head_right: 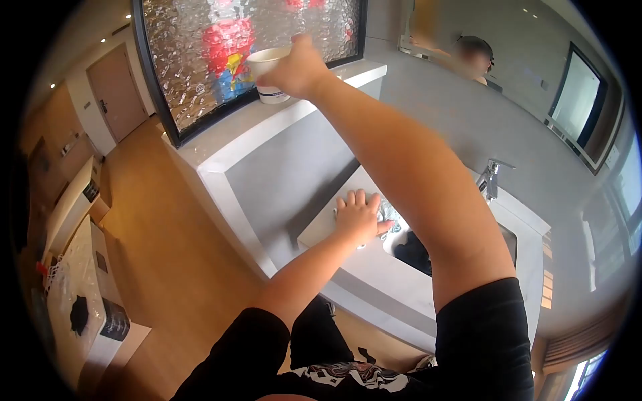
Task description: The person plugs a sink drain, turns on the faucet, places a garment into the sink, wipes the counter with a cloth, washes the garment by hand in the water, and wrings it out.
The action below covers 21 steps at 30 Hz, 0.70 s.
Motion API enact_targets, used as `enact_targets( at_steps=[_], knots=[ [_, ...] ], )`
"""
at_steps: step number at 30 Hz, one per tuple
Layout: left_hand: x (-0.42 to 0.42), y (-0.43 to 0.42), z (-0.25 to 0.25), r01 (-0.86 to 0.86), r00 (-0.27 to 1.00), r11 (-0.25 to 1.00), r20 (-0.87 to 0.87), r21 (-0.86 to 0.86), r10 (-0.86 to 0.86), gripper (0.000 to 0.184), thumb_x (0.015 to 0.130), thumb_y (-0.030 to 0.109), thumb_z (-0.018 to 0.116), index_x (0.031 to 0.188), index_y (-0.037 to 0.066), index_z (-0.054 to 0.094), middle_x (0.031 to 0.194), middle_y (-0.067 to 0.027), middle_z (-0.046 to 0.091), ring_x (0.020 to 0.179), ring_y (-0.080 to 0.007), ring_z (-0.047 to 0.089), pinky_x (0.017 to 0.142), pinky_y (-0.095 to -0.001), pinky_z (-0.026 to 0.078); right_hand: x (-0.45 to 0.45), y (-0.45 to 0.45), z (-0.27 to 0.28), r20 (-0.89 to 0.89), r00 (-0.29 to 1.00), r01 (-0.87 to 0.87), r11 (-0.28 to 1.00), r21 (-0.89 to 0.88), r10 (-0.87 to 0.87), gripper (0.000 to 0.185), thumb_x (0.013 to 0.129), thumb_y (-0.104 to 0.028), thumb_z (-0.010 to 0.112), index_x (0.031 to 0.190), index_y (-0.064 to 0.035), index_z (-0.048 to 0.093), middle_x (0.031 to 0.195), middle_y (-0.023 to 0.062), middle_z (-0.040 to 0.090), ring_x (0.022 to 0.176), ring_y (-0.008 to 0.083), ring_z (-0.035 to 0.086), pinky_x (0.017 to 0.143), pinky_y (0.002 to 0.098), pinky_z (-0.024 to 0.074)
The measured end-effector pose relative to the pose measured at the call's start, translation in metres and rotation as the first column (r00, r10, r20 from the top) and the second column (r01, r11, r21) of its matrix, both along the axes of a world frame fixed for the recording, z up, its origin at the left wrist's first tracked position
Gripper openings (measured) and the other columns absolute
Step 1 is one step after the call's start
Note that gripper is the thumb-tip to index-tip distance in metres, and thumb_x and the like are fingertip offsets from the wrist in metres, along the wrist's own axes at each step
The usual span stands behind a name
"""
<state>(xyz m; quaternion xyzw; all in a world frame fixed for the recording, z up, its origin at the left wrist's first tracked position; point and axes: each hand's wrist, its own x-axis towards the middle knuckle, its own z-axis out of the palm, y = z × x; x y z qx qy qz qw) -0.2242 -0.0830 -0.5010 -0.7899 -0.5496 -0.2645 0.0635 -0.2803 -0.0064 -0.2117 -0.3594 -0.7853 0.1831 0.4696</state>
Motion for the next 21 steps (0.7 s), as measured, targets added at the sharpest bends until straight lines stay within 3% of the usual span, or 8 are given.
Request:
enact_targets(
  at_steps=[5,8,14,17,21],
  knots=[
    [0.0,0.0,0.005,0.008,1.0,0.997,0.018,-0.082,-0.006,0.069,0.081,0.066,0.066,0.125,0.014,0.056,0.121,-0.0143,0.055,0.119,-0.0335,0.046,0.095,-0.0552,0.031,-0.006,-0.015,-0.009,0.039,0.998,0.047,0.998,-0.041,-0.046,0.113,0.065,-0.025,0.09,0.146,0.0105,0.021,0.126,0.029,0.058,0.115,0.0343,0.062,0.099,0.0355,0.0499],
    [0.001,0.001,0.001,-0.006,1.0,1.0,0.029,-0.018,0.006,0.068,0.08,0.065,0.067,0.125,0.014,0.057,0.12,-0.0136,0.056,0.118,-0.0328,0.047,0.095,-0.0549,0.032,0.001,-0.02,-0.009,0.094,0.992,0.087,0.996,-0.018,-0.085,0.115,0.065,-0.028,0.091,0.147,0.0106,0.02,0.128,0.0285,0.057,0.116,0.0342,0.061,0.099,0.036,0.05],
    [0.0,0.0,0.002,-0.003,1.0,1.0,0.017,0.005,0.003,0.07,0.08,0.064,0.068,0.126,0.013,0.058,0.119,-0.0135,0.057,0.114,-0.0323,0.048,0.094,-0.0538,0.033,0.01,-0.028,-0.003,-0.015,0.985,0.172,0.983,-0.064,-0.173,0.12,0.062,-0.036,0.094,0.146,0.0102,0.021,0.127,0.0261,0.057,0.117,0.033,0.06,0.099,0.0363,0.05],
    [0.0,-0.001,0.008,0.003,1.0,0.994,0.004,-0.11,-0.002,0.066,0.082,0.063,0.068,0.125,0.013,0.058,0.126,-0.0162,0.055,0.123,-0.0354,0.046,0.098,-0.0562,0.032,-0.002,-0.027,-0.005,-0.015,0.984,0.177,0.978,-0.107,-0.179,0.119,0.062,-0.036,0.094,0.145,0.0102,0.022,0.125,0.0253,0.057,0.117,0.0326,0.06,0.099,0.0358,0.0498],
    [0.001,-0.002,0.007,-0.013,1.0,0.996,-0.015,-0.092,0.011,0.066,0.082,0.063,0.067,0.125,0.014,0.057,0.125,-0.0161,0.056,0.122,-0.0353,0.046,0.099,-0.0567,0.031,-0.007,-0.018,-0.012,-0.095,0.987,0.12,0.987,-0.104,-0.13,0.115,0.064,-0.031,0.092,0.145,0.0087,0.022,0.127,0.0259,0.057,0.117,0.0322,0.06,0.099,0.0357,0.0495]
  ],
)
